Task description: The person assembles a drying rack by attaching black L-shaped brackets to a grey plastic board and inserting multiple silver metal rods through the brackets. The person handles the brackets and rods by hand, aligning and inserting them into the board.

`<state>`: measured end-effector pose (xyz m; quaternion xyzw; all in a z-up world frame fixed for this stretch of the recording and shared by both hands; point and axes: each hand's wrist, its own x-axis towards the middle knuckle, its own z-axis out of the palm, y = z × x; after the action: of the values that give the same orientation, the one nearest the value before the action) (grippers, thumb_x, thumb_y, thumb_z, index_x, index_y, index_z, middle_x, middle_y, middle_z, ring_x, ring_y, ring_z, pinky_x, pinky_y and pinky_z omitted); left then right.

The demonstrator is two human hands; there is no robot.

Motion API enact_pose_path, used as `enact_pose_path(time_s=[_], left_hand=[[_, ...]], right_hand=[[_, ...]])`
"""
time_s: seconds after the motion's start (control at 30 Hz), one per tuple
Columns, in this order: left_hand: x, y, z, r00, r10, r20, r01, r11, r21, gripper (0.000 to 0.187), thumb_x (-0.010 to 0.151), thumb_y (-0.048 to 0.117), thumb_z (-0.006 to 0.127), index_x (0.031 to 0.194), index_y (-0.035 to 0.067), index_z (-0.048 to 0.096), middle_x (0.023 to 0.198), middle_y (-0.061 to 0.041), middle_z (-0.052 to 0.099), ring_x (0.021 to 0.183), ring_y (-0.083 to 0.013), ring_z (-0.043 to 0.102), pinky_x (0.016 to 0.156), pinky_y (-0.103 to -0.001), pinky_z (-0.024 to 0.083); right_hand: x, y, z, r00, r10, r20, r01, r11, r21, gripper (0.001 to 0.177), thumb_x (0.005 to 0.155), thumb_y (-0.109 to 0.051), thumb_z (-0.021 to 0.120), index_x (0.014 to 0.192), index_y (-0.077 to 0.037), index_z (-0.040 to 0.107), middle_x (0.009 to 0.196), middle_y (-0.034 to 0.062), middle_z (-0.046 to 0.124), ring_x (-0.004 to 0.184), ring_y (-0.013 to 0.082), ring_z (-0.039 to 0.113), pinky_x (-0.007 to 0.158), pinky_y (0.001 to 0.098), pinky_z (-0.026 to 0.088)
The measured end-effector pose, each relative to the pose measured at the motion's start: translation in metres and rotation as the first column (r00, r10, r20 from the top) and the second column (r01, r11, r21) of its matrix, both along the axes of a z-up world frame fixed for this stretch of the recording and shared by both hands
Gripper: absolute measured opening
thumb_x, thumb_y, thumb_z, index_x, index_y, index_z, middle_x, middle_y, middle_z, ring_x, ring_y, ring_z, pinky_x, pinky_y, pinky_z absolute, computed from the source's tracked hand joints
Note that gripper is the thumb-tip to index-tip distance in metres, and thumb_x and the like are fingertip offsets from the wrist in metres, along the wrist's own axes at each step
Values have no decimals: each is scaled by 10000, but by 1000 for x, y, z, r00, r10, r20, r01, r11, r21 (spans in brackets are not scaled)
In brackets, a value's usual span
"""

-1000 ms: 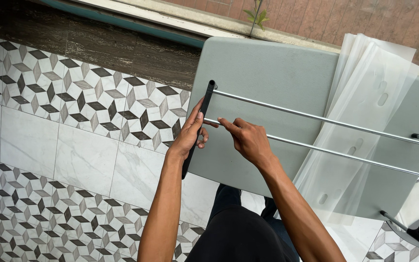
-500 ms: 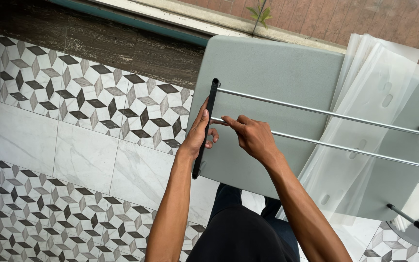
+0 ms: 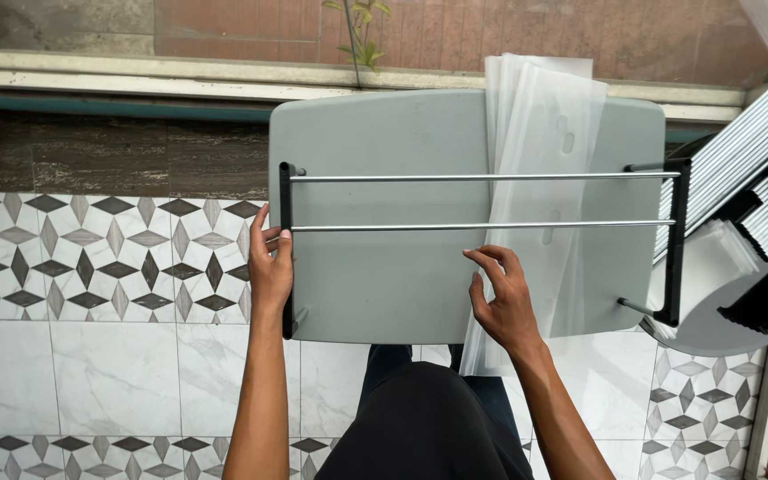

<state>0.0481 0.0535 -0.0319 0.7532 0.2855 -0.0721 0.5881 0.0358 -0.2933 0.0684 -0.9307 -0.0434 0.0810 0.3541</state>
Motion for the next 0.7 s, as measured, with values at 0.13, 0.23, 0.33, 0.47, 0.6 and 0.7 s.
enact_pose_path(time_s=[0.13,0.23,0.33,0.47,0.6,0.7], left_hand=[[-17,-15,38,996,-35,85,-1,921,390,604,968,87,575,1552,104,422,1361,-153,510,1247,-295,503,929,-402,501],[-31,-48,67,978,-41,205,-81,830,552,529,899,-22,567,1420,63,534,1275,-147,531,1189,-289,493,922,-384,459],[-42,-100,84,968,-114,225,-8,878,479,439,903,-12,542,1334,59,577,1179,-100,580,1157,-241,517,896,-368,461],[-52,-190,93,914,-334,229,222,887,406,385,854,-25,553,1220,65,634,1033,-68,622,1018,-225,542,809,-363,476],[-71,-288,107,830,-483,278,445,875,189,282,874,2,571,1136,60,658,860,-46,652,771,-160,612,696,-305,520],[-83,-376,120,751,-606,263,623,782,24,179,887,13,597,1037,39,693,802,-57,682,644,-141,609,618,-288,514]], right_hand=[[-59,-69,18,965,-263,-25,261,964,-58,334,886,42,608,1181,-88,693,1165,115,638,1064,264,675,897,383,570],[-99,-113,26,906,-422,-19,420,905,-76,308,882,53,595,1140,-75,705,1127,100,659,995,233,700,849,349,590],[-135,-147,31,821,-571,-14,569,820,-54,280,883,58,595,1098,-65,723,1079,85,682,935,211,708,784,324,588],[-166,-198,31,692,-721,25,720,692,44,228,908,58,582,1046,-53,726,1041,61,708,876,175,717,751,290,586],[-184,-272,20,617,-787,-4,783,614,102,209,932,56,572,1035,-47,723,1046,55,713,851,152,708,715,276,568],[-191,-334,2,591,-798,-115,806,580,120,215,934,39,565,1035,-47,733,999,51,717,810,139,693,671,273,549]])
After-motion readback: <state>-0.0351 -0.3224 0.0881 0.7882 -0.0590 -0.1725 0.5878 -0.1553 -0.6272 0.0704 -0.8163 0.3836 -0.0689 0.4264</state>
